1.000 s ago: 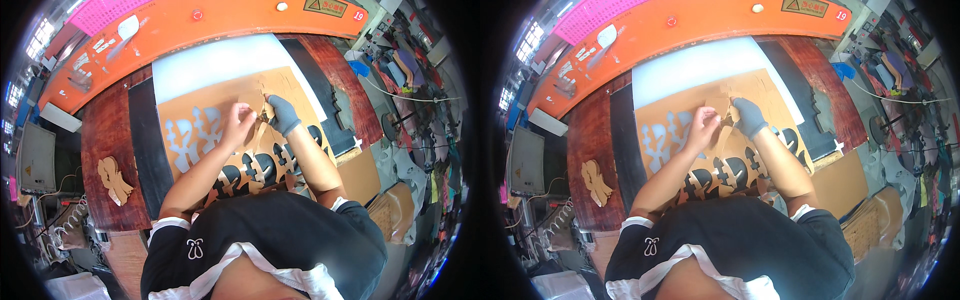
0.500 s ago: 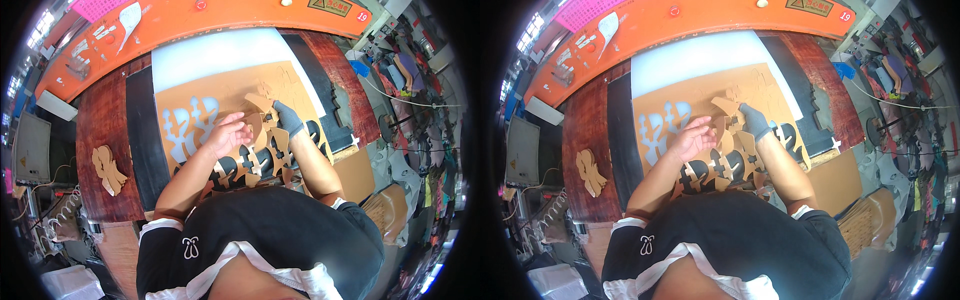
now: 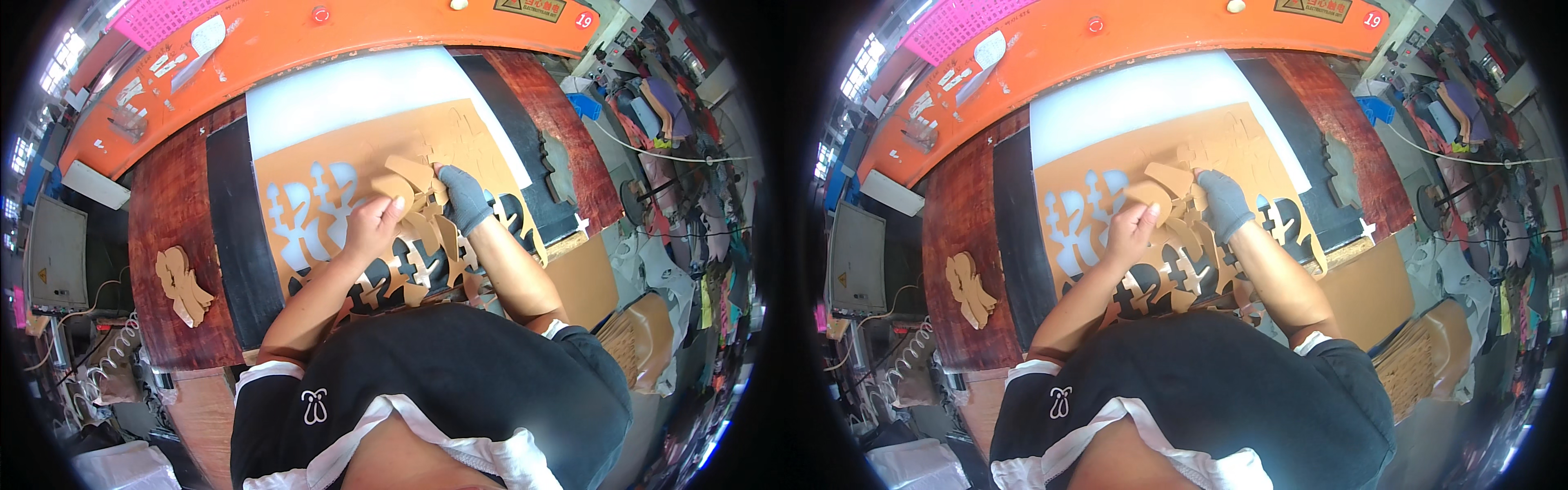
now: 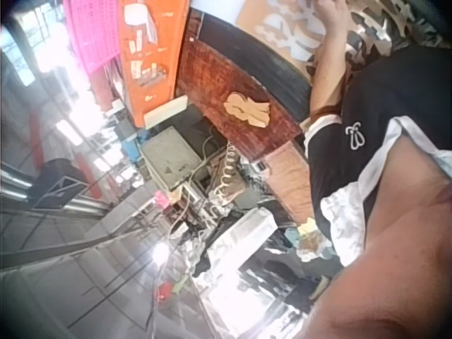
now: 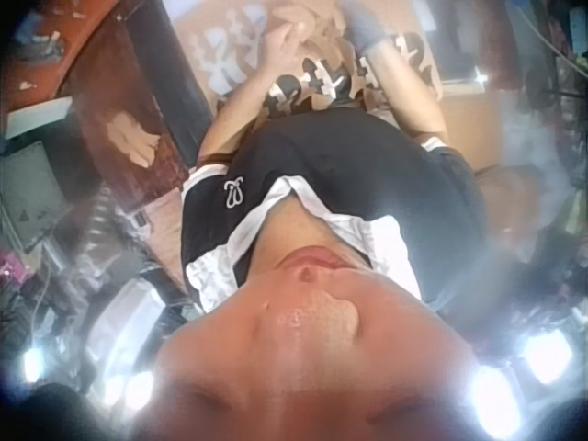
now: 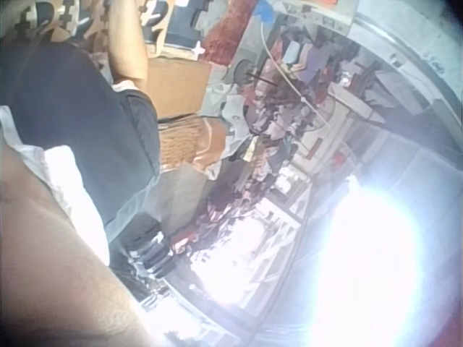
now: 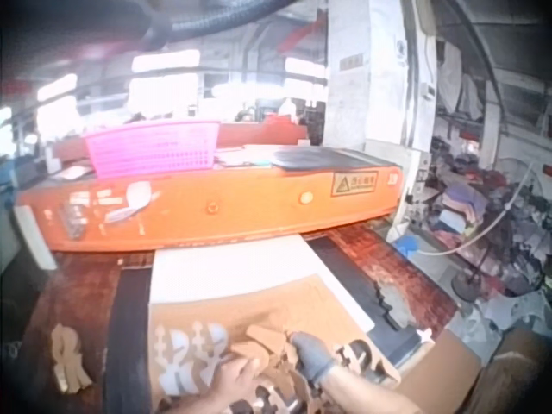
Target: The person places a tan leather sheet onto a hydraulic cutting press, aligns it, and operates the press to cut shapes. They remove the cut pieces and the remaining sheet, then repeat the process with a new sheet.
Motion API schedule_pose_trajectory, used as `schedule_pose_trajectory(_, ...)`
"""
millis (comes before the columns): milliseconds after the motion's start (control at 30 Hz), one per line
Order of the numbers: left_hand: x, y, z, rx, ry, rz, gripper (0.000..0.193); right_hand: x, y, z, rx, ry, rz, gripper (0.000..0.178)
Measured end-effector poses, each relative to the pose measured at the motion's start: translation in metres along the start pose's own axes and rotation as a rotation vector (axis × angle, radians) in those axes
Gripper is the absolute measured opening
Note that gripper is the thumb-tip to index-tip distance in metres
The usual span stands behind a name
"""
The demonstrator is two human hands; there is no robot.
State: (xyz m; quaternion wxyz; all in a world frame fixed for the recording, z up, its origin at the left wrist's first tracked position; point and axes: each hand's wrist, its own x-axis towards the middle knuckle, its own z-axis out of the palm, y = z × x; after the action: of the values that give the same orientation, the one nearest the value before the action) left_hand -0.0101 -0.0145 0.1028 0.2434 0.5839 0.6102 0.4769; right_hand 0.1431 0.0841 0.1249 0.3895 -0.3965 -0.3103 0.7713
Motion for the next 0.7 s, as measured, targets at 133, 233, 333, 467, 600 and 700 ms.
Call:
schedule_pose_trajectory(133, 0.014, -0.004, -0.002, -0.446, 0.028, -0.032, 0.028, -0.004, -0.001, 0.000, -0.076, 0.012, -0.062, 0.019)
schedule_pose_trajectory(233, 0.018, -0.005, -0.001, -0.974, -0.041, -0.437, 0.019, -0.007, -0.001, 0.001, -0.122, 0.037, -0.066, 0.019)
schedule_pose_trajectory(333, 0.017, -0.002, 0.000, -0.997, -0.112, -0.430, 0.012, -0.010, 0.000, 0.001, -0.114, 0.011, -0.102, 0.018)
schedule_pose_trajectory(467, 0.016, 0.006, 0.012, -1.010, -0.098, -0.516, 0.017, -0.015, 0.000, 0.003, -0.026, 0.039, -0.170, 0.017)
schedule_pose_trajectory(600, 0.015, 0.009, 0.038, -1.138, 0.050, -0.599, 0.017, -0.021, -0.002, 0.002, -0.057, 0.060, -0.249, 0.012)
schedule_pose_trajectory(700, 0.016, -0.002, 0.058, -1.163, 0.023, -0.684, 0.018, -0.021, 0.001, 0.000, -0.152, 0.086, -0.321, 0.011)
